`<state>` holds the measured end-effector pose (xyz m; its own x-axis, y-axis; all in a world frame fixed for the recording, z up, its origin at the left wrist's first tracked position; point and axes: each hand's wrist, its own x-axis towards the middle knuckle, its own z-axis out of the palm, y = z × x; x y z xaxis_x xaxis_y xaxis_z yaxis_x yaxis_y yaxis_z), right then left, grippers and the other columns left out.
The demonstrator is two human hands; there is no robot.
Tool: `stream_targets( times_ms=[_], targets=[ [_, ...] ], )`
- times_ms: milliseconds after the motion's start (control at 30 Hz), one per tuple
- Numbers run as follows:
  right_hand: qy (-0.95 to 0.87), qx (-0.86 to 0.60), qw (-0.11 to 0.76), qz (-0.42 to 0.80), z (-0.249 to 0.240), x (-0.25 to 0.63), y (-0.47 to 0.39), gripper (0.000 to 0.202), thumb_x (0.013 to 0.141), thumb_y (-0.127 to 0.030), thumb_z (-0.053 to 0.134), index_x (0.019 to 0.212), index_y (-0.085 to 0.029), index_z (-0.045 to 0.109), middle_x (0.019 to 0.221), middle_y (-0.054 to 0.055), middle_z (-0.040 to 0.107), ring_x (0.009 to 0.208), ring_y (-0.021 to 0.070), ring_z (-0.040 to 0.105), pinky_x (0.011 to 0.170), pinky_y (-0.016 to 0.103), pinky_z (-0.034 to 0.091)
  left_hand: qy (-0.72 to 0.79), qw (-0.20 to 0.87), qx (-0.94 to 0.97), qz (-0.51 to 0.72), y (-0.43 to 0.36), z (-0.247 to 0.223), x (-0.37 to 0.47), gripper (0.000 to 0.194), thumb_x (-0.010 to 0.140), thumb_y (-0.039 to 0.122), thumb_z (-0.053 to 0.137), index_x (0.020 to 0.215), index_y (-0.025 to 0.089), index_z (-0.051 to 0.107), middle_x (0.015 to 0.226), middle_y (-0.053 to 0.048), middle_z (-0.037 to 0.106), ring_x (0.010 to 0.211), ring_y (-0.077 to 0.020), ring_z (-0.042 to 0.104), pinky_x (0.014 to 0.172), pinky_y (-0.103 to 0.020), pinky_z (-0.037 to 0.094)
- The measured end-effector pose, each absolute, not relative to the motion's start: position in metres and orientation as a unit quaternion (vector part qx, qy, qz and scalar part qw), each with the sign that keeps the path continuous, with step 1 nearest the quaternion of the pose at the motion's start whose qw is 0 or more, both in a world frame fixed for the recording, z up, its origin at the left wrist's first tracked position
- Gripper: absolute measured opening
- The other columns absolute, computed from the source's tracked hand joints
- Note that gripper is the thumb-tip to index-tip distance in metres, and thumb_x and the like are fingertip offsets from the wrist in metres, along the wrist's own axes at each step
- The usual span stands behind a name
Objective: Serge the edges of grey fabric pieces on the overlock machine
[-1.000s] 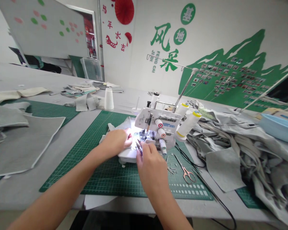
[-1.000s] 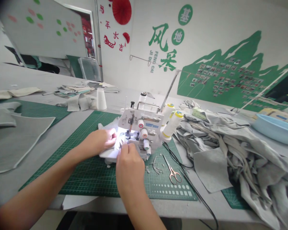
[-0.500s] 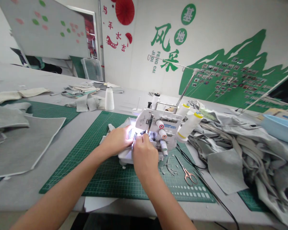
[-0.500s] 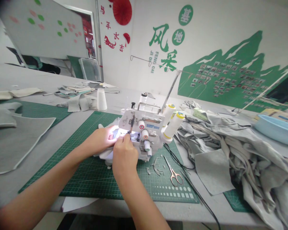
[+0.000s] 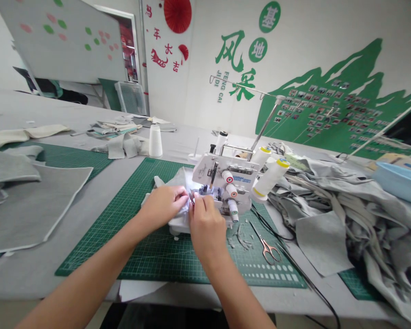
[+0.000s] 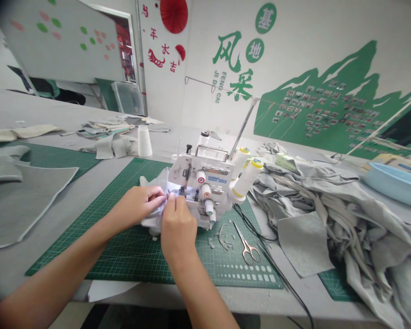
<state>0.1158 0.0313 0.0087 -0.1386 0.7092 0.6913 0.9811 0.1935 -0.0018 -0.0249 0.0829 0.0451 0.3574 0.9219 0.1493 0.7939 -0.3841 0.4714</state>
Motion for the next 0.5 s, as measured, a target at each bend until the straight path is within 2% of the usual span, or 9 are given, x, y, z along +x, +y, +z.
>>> stream_targets(
  times_ms=[100,233,367,433,467,500],
  targets=[
    [-0.724,-0.575,0.312,-0.221,0.009,0.117,0.030,0.019,0.096,-0.011,0.052,0.097,-0.013,0.070,0.081,0.006,0.066,0.060,0.0169,0.064,0.049,0.025,0.045,0.529,0.160,0.810,0.198,0.081,0.044,-0.024,0.023,0.091,0.031,0.050,0.080,0.021,0.068,0.078,-0.002,0.072,0.074,-0.0207,0.066,0.063,-0.027,0.036],
    [-0.717,-0.543,0.392,-0.193,0.007,0.130,0.015,0.023,0.100,-0.015,0.049,0.106,-0.012,0.070,0.087,0.009,0.070,0.071,0.0178,0.068,0.059,0.025,0.051,0.538,0.151,0.804,0.202,0.079,0.045,-0.030,0.026,0.093,0.035,0.048,0.082,0.022,0.067,0.077,0.000,0.071,0.072,-0.0191,0.065,0.062,-0.026,0.035],
    [-0.673,-0.548,0.449,-0.215,-0.020,0.168,-0.020,0.022,0.098,-0.022,0.058,0.114,-0.010,0.068,0.095,0.011,0.073,0.082,0.0187,0.071,0.075,0.027,0.053,0.575,0.123,0.783,0.204,0.082,0.048,-0.064,0.028,0.093,0.042,0.048,0.098,0.022,0.067,0.071,0.000,0.067,0.067,-0.0199,0.062,0.060,-0.027,0.033],
    [-0.656,-0.584,0.424,-0.223,-0.041,0.194,-0.039,0.023,0.098,-0.025,0.059,0.115,-0.011,0.069,0.096,0.011,0.074,0.083,0.0196,0.071,0.079,0.029,0.053,0.620,0.081,0.763,0.164,0.087,0.047,-0.088,0.042,0.090,0.050,0.055,0.119,0.020,0.061,0.073,0.000,0.067,0.070,-0.0217,0.063,0.062,-0.027,0.034],
    [-0.641,-0.605,0.413,-0.232,-0.051,0.207,-0.048,0.025,0.099,-0.029,0.058,0.113,-0.012,0.070,0.096,0.011,0.074,0.083,0.0204,0.071,0.078,0.029,0.052,0.651,0.055,0.749,0.111,0.090,0.045,-0.100,0.052,0.087,0.055,0.058,0.125,0.019,0.057,0.075,-0.001,0.068,0.073,-0.0234,0.064,0.062,-0.026,0.034],
    [-0.633,-0.624,0.398,-0.226,-0.061,0.218,-0.055,0.028,0.100,-0.033,0.056,0.113,-0.013,0.070,0.098,0.012,0.074,0.084,0.0216,0.072,0.078,0.031,0.052,0.662,0.053,0.743,0.084,0.093,0.042,-0.111,0.057,0.081,0.055,0.066,0.122,0.017,0.058,0.078,-0.004,0.070,0.077,-0.0258,0.065,0.062,-0.026,0.033]
  ],
)
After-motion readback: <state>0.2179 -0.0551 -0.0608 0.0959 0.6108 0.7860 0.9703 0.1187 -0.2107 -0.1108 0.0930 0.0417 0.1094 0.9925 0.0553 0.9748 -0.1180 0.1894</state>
